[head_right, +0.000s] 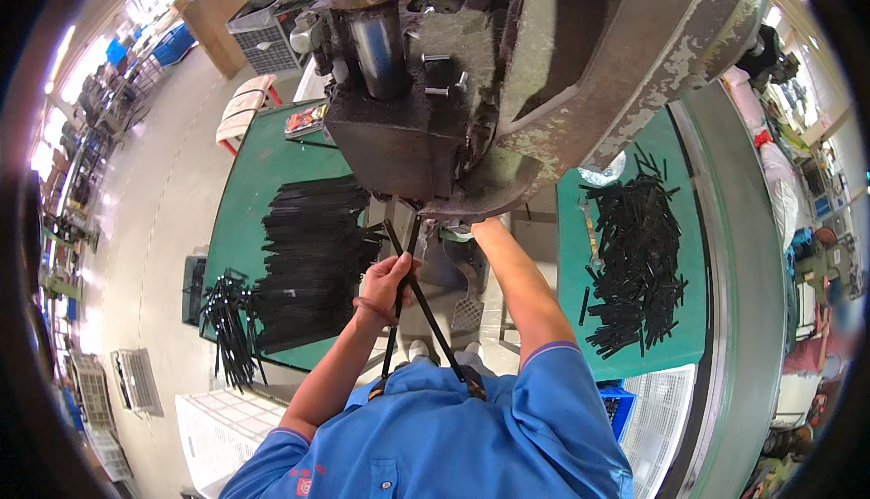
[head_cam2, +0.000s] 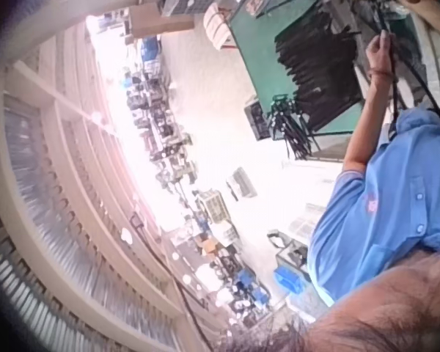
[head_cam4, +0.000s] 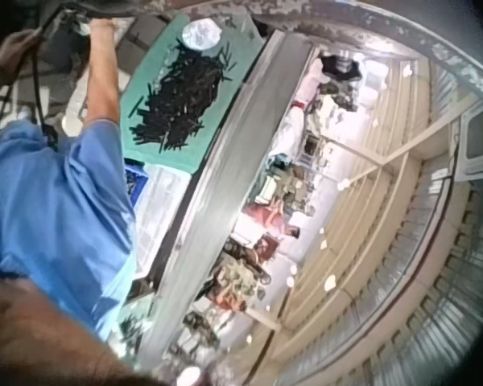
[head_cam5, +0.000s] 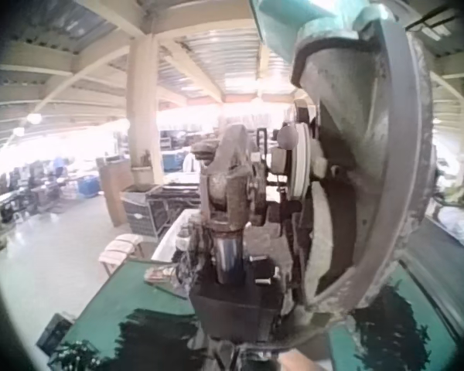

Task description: The person repeatedly picks up black rods from a table, inserts them into a press-like machine, and removes the assembled pieces. The person places the finished rods into a white basket and continues the cycle.

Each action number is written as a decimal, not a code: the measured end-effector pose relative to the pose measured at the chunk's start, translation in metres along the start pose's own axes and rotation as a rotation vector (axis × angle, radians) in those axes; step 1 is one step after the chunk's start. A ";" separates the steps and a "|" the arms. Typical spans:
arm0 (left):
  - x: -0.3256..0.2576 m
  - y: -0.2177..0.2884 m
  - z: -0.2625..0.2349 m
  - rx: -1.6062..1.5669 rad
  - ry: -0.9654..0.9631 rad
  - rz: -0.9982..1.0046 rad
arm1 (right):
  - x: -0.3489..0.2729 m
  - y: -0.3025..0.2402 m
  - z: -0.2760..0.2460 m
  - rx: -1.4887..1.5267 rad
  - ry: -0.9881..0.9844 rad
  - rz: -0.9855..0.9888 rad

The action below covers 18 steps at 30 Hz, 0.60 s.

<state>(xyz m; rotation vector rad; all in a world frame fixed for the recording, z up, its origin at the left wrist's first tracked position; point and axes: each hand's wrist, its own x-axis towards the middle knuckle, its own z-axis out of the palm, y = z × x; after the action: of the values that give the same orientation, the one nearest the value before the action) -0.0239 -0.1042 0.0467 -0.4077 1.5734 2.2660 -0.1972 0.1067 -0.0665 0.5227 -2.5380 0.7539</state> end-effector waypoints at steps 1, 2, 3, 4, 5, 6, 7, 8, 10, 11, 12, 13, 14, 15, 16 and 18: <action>0.001 0.001 0.001 -0.011 0.016 0.014 | 0.001 0.002 0.003 0.001 -0.019 -0.006; 0.001 0.001 0.002 -0.020 0.029 0.027 | -0.001 0.006 0.003 0.003 -0.037 -0.004; 0.001 0.001 0.002 -0.040 0.048 0.014 | -0.002 0.007 0.003 0.012 -0.050 -0.011; 0.000 0.001 0.003 -0.029 0.057 0.022 | -0.001 0.008 0.003 0.028 -0.058 -0.014; 0.000 0.002 0.004 -0.016 0.064 0.029 | 0.000 0.008 0.003 0.045 -0.064 -0.018; 0.000 0.003 0.006 -0.001 0.061 0.039 | 0.003 0.010 0.000 0.055 -0.066 -0.019; 0.001 0.003 0.008 0.006 0.065 0.041 | 0.005 0.012 -0.002 0.070 -0.068 -0.016; 0.000 0.003 0.011 0.011 0.065 0.034 | 0.005 0.013 -0.006 0.093 -0.067 -0.003; 0.001 0.003 0.012 0.016 0.061 0.022 | 0.003 0.008 -0.018 0.172 -0.060 0.034; 0.002 0.002 0.012 0.021 0.068 0.008 | 0.001 0.007 -0.026 0.256 -0.037 0.073; 0.005 -0.002 0.010 0.025 0.078 -0.007 | -0.002 -0.002 -0.037 0.360 -0.017 0.112; 0.008 -0.006 0.008 0.029 0.089 -0.020 | -0.005 -0.020 -0.050 0.527 -0.041 0.153; 0.009 -0.010 0.005 0.021 0.111 -0.028 | -0.009 -0.042 -0.062 0.682 -0.084 0.179; 0.010 -0.013 0.003 0.017 0.124 -0.039 | -0.014 -0.066 -0.072 0.813 -0.127 0.188; 0.012 -0.017 0.002 0.017 0.126 -0.053 | -0.018 -0.086 -0.078 0.899 -0.161 0.186; 0.018 -0.025 0.001 0.136 0.146 0.058 | -0.022 -0.112 -0.069 0.901 -0.113 0.245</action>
<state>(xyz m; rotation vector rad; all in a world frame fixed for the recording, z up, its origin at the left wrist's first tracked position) -0.0293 -0.0930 0.0183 -0.5065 1.8216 2.1985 -0.1060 0.0646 0.0206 0.5250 -2.2604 2.0228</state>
